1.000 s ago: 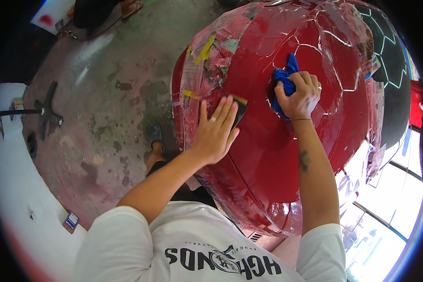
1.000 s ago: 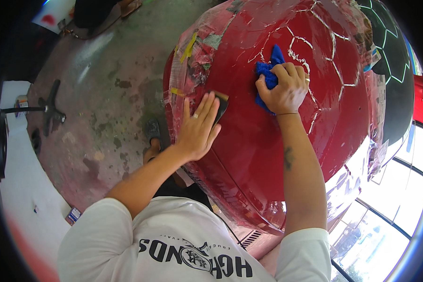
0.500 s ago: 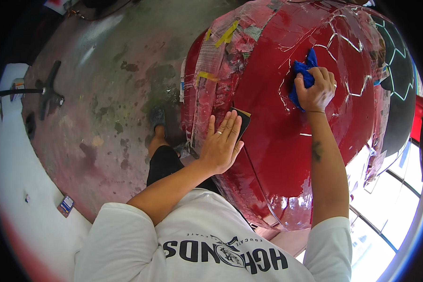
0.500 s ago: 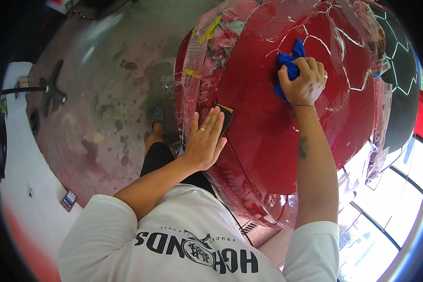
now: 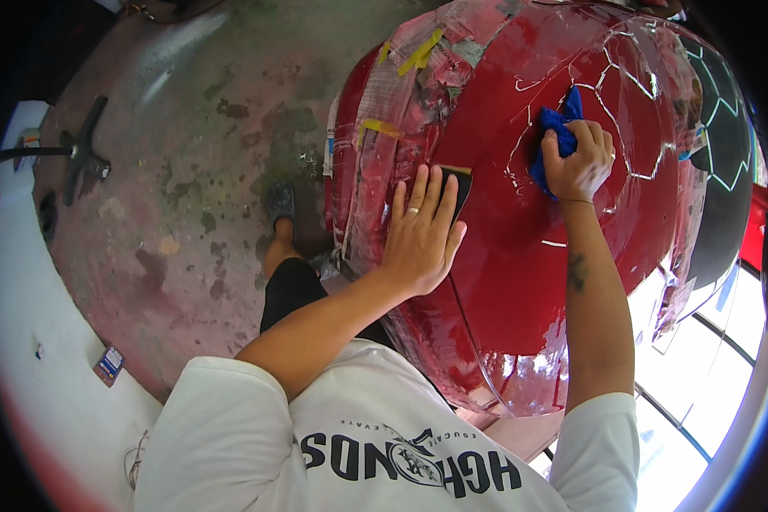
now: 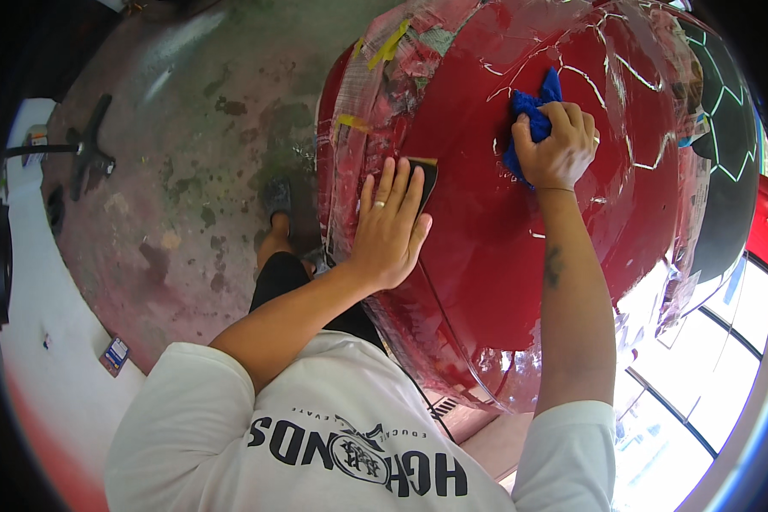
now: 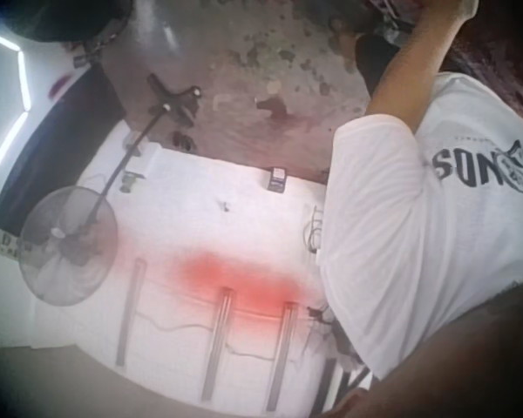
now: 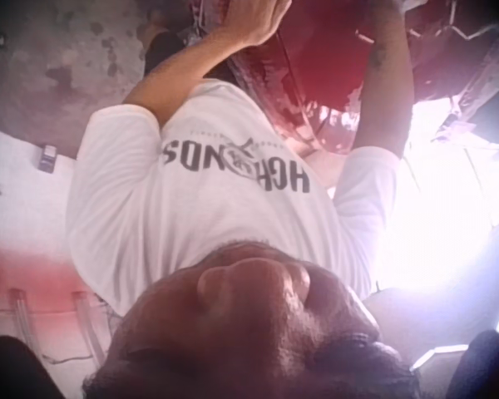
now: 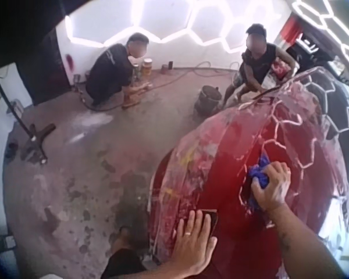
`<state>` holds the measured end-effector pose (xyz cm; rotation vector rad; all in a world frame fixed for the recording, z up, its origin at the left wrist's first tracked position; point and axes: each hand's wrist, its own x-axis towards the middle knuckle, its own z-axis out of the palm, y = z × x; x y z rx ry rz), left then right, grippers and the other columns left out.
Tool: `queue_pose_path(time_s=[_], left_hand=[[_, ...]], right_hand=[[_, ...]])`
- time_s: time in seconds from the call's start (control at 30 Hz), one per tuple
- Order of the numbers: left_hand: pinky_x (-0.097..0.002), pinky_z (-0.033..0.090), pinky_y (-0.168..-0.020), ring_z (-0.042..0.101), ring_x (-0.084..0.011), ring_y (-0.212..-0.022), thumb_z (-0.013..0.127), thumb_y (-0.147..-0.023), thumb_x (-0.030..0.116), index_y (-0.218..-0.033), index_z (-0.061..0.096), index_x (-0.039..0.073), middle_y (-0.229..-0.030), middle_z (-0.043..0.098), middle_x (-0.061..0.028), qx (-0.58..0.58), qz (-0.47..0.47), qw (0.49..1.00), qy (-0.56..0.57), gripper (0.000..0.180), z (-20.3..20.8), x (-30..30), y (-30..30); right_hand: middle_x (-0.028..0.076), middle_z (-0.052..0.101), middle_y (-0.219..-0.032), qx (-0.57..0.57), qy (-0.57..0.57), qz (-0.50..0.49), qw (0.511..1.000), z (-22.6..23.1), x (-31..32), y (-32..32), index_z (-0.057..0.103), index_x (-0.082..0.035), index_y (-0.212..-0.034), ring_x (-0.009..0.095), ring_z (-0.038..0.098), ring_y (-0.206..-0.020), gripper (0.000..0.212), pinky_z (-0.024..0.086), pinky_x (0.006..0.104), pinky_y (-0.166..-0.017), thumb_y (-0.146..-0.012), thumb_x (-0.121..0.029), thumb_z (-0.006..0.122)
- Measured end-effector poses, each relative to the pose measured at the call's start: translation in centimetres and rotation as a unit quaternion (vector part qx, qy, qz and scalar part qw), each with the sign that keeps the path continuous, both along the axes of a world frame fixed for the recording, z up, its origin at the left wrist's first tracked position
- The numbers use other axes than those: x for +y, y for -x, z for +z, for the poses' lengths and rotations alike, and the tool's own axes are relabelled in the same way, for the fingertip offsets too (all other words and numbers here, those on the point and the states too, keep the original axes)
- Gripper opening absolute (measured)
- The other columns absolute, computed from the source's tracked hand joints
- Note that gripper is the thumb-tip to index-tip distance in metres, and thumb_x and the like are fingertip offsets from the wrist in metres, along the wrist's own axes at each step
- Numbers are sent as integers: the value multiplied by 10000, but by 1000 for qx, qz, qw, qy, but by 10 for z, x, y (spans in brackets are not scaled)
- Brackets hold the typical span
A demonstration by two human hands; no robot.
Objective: The person wipes the red car hood with a blue cloth and a small black pad, moving across the surface in sections. The hood is partially covered with protective plastic and tape. The person alternates between wiping and rubbing motions while another person works nearby.
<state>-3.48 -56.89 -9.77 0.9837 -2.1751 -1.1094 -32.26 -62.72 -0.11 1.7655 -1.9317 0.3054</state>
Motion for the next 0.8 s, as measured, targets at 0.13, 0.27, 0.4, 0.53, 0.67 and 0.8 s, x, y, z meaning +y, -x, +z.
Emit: queue_pose_path(time_s=[0.13, 0.27, 0.4, 0.53, 0.67, 0.8], left_hand=[[-629, 78, -1312, 113, -504, -1647, 353, -1163, 393, -1679, 232, -81, -1745, 200, -344, -15, -19, 999, -46, 712, 3, 29, -3], [-630, 30, -1313, 45, -507, -1654, 310, -1171, 414, -1691, 177, -84, -1763, 128, -342, -8, 4, 999, -53, 732, 3, 15, 8], [-626, 15, -1315, 29, -504, -1656, 291, -1177, 432, -1695, 157, -82, -1763, 121, -343, 20, 5, 995, -93, 742, 2, 16, 8], [-617, 11, -1318, 19, -487, -1661, 248, -1185, 451, -1702, 145, -68, -1771, 108, -331, 17, 1, 996, -86, 740, -1, 22, 5], [-612, 6, -1320, 9, -484, -1663, 260, -1182, 437, -1703, 142, -67, -1778, 81, -323, 21, -8, 994, -109, 734, 0, 14, 2], [-611, 44, -1324, 47, -471, -1665, 330, -1171, 403, -1706, 164, -48, -1778, 93, -318, -13, -67, 998, -12, 719, -17, 19, -17]], right_hand=[[10, 720, -963, -2, -1, -6, 1000, -2, 0, 1, 751, -131, -880, 266, 664, -944, 239, 497, 448, -840, -744, -313, 825], [4, 718, -960, -3, 6, 4, 1000, 0, -1, 1, 754, -134, -876, 262, 664, -942, 238, 494, 444, -841, -746, -320, 825], [3, 719, -961, -8, 5, -1, 1000, 0, 1, 1, 754, -136, -869, 260, 662, -938, 236, 494, 440, -841, -745, -323, 826], [7, 722, -965, -8, 4, -2, 1000, 0, 1, -1, 755, -134, -868, 262, 663, -941, 238, 496, 443, -845, -745, -325, 825], [12, 724, -973, -9, 5, 0, 1000, 0, 1, 0, 757, -134, -870, 264, 664, -950, 234, 495, 442, -851, -743, -318, 823], [15, 723, -974, -12, 11, 6, 1000, 1, 2, 1, 757, -137, -873, 266, 663, -958, 229, 494, 442, -861, -742, -314, 820]])
